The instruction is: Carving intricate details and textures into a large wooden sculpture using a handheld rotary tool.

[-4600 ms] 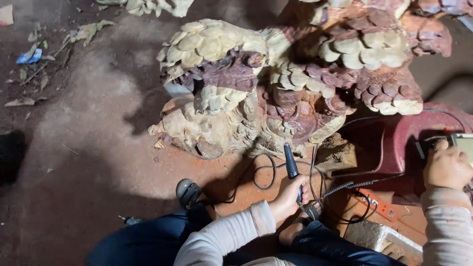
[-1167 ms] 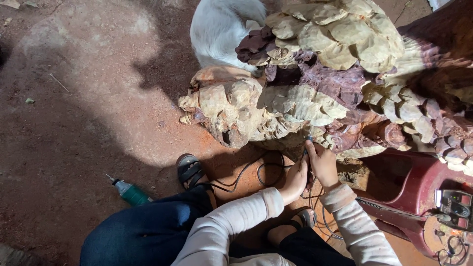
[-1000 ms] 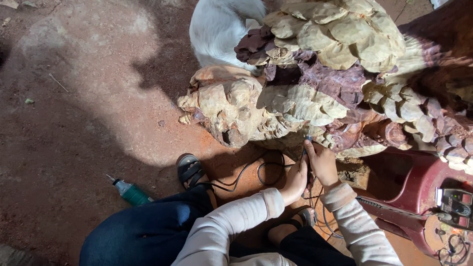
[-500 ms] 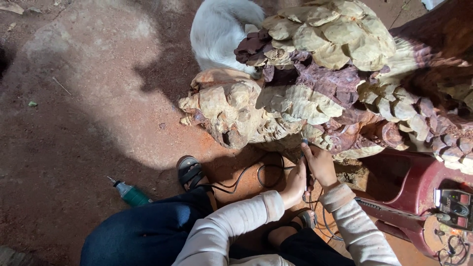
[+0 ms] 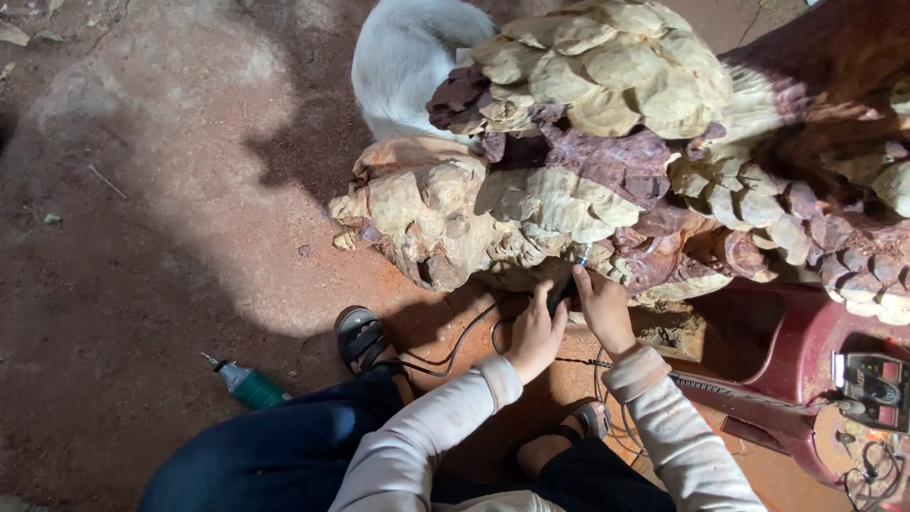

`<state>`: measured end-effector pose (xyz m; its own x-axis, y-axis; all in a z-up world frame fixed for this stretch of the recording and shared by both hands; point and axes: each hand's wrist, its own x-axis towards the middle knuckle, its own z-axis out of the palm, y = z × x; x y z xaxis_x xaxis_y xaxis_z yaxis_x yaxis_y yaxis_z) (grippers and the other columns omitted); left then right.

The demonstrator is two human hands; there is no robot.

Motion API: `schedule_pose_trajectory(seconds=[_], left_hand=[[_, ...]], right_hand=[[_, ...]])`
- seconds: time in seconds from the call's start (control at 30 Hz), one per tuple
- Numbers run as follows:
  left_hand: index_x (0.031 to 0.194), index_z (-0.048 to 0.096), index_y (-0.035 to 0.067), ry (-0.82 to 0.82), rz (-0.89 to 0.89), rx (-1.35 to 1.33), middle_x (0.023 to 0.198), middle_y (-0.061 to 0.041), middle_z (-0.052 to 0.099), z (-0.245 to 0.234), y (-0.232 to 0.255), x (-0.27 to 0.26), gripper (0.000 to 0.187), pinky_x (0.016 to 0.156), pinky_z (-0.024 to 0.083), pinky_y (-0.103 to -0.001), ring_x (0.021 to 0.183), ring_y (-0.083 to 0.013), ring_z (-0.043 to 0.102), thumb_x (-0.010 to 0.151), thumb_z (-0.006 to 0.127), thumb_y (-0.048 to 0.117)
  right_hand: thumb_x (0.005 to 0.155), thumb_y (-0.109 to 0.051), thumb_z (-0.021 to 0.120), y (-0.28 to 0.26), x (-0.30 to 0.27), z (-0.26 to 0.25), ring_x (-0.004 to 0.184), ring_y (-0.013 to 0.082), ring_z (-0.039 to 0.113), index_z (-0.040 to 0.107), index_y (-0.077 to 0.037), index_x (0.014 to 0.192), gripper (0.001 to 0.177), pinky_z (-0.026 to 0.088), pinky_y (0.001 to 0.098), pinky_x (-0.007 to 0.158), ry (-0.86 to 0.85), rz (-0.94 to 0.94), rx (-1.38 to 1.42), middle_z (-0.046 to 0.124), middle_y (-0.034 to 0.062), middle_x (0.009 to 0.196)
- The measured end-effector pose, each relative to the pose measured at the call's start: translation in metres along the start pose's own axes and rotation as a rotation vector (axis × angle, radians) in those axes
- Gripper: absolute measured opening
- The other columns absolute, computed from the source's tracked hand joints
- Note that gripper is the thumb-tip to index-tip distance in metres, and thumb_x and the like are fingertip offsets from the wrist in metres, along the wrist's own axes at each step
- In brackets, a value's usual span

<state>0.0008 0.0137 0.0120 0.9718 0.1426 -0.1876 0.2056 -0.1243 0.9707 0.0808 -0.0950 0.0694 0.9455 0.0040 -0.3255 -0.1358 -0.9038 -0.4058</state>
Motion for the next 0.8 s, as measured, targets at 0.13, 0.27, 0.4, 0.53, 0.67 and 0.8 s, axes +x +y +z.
schedule_pose_trajectory(seconds=[0.13,0.27,0.4,0.53,0.67,0.8], left_hand=[[0.158,0.032,0.018,-0.002,0.136,-0.023,0.136,-0.032,0.058,-0.028,0.023,-0.004,0.052,0.083,0.056,-0.067,0.108,-0.0568,0.062,0.107,0.042,0.023],[0.163,0.026,0.027,-0.019,0.167,-0.014,0.13,-0.03,0.062,-0.021,0.007,-0.004,0.058,0.087,0.056,-0.064,0.113,-0.0537,0.062,0.107,0.041,0.018],[0.164,0.025,0.03,-0.018,0.113,-0.065,0.134,-0.029,0.06,-0.014,0.006,-0.007,0.061,0.092,0.054,-0.063,0.117,-0.0534,0.06,0.106,0.041,0.017],[0.164,0.026,0.028,0.01,0.104,-0.068,0.134,-0.032,0.06,-0.019,0.024,-0.008,0.059,0.096,0.053,-0.06,0.117,-0.0535,0.06,0.108,0.043,0.019],[0.164,0.026,0.028,0.008,0.049,-0.161,0.142,-0.03,0.056,-0.019,0.03,-0.009,0.059,0.096,0.053,-0.061,0.121,-0.0522,0.058,0.107,0.041,0.02],[0.163,0.027,0.03,0.003,0.071,-0.123,0.142,-0.027,0.057,-0.022,0.037,-0.007,0.057,0.093,0.055,-0.06,0.12,-0.0493,0.06,0.108,0.041,0.024]], right_hand=[[0.11,-0.053,0.045,-0.023,-0.004,-0.001,0.098,0.0524,0.067,0.073,0.001,0.085,0.065,0.05,0.0589,0.079,-0.008,0.006,0.001,0.07,0.0327,0.082],[0.11,-0.055,0.043,-0.032,-0.006,-0.004,0.099,0.0515,0.067,0.074,0.0,0.085,0.067,0.051,0.0591,0.083,-0.021,0.004,-0.067,0.071,0.0316,0.081],[0.109,-0.056,0.042,-0.029,-0.003,-0.004,0.098,0.0498,0.068,0.074,-0.002,0.082,0.068,0.053,0.0578,0.083,-0.039,-0.004,-0.103,0.072,0.029,0.08],[0.109,-0.058,0.04,-0.035,0.0,-0.004,0.097,0.0478,0.07,0.074,-0.004,0.082,0.069,0.054,0.0564,0.082,-0.052,0.005,-0.126,0.073,0.0268,0.078],[0.108,-0.057,0.042,-0.033,0.003,-0.004,0.096,0.0483,0.07,0.074,-0.002,0.08,0.07,0.054,0.0559,0.082,-0.057,-0.005,-0.114,0.073,0.0265,0.078],[0.109,-0.053,0.043,-0.048,-0.01,-0.015,0.098,0.0514,0.068,0.075,-0.001,0.084,0.066,0.053,0.0587,0.083,-0.046,0.002,-0.059,0.072,0.0302,0.079]])
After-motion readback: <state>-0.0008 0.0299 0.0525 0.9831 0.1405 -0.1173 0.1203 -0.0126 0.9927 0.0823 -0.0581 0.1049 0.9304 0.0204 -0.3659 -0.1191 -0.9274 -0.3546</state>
